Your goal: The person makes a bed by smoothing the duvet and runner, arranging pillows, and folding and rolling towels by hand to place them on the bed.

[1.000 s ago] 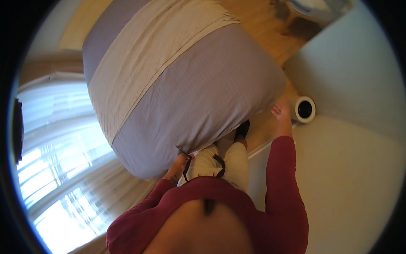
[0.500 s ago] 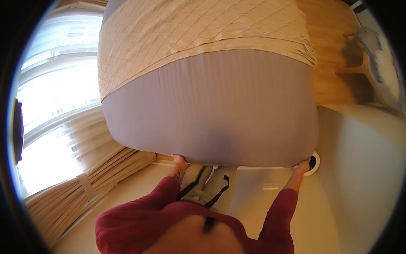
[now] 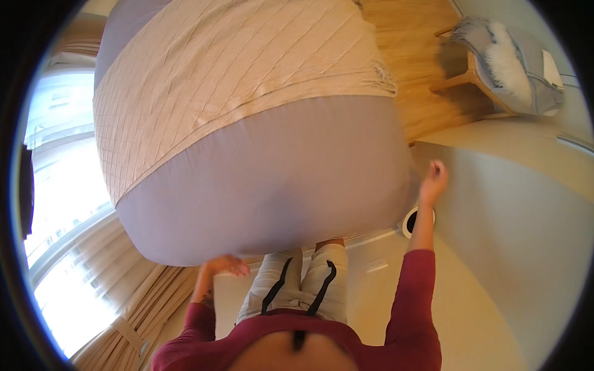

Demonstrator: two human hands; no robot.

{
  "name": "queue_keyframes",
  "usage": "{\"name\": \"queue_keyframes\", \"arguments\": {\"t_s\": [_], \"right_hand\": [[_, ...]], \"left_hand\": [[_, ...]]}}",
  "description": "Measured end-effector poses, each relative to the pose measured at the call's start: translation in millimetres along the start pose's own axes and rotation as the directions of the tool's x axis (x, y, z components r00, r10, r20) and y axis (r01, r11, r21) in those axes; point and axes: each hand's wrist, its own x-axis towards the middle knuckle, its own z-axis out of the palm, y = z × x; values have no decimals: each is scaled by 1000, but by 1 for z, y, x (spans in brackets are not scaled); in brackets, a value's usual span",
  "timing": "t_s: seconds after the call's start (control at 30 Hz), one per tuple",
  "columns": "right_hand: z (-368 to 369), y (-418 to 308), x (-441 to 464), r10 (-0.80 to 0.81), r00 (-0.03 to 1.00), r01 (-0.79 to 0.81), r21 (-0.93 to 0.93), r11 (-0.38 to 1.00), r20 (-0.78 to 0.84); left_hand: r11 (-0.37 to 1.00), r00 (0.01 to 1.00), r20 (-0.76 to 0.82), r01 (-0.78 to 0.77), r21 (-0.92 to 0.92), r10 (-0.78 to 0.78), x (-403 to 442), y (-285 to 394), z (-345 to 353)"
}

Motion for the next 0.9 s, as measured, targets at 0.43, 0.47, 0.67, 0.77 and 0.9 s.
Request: {"name": "queue_keyframes", "arguments": {"t_s": [0.43, 0.47, 0.67, 0.77, 0.9], "right_hand": [[201, -102, 144, -237, 756, 352, -75, 933, 610], [197, -92, 152, -342, 782, 424, -44, 904, 521], [103, -89, 192, -441, 881, 466, -158, 870, 170], [84, -71, 168, -336, 928, 368, -252, 895, 162], [133, -5, 134, -171, 938, 252, -252, 934, 302]], "left_hand": [[508, -584, -385, 56, 859, 715, -46, 362, -91], [474, -586, -363, 41, 880, 725, -44, 362, -94], [269, -607, -262, -83, 960, 750, -65, 363, -44], [214, -560, -272, -168, 962, 783, -60, 365, -22], [221, -551, -291, -192, 956, 782, -16, 361, -35]]}}
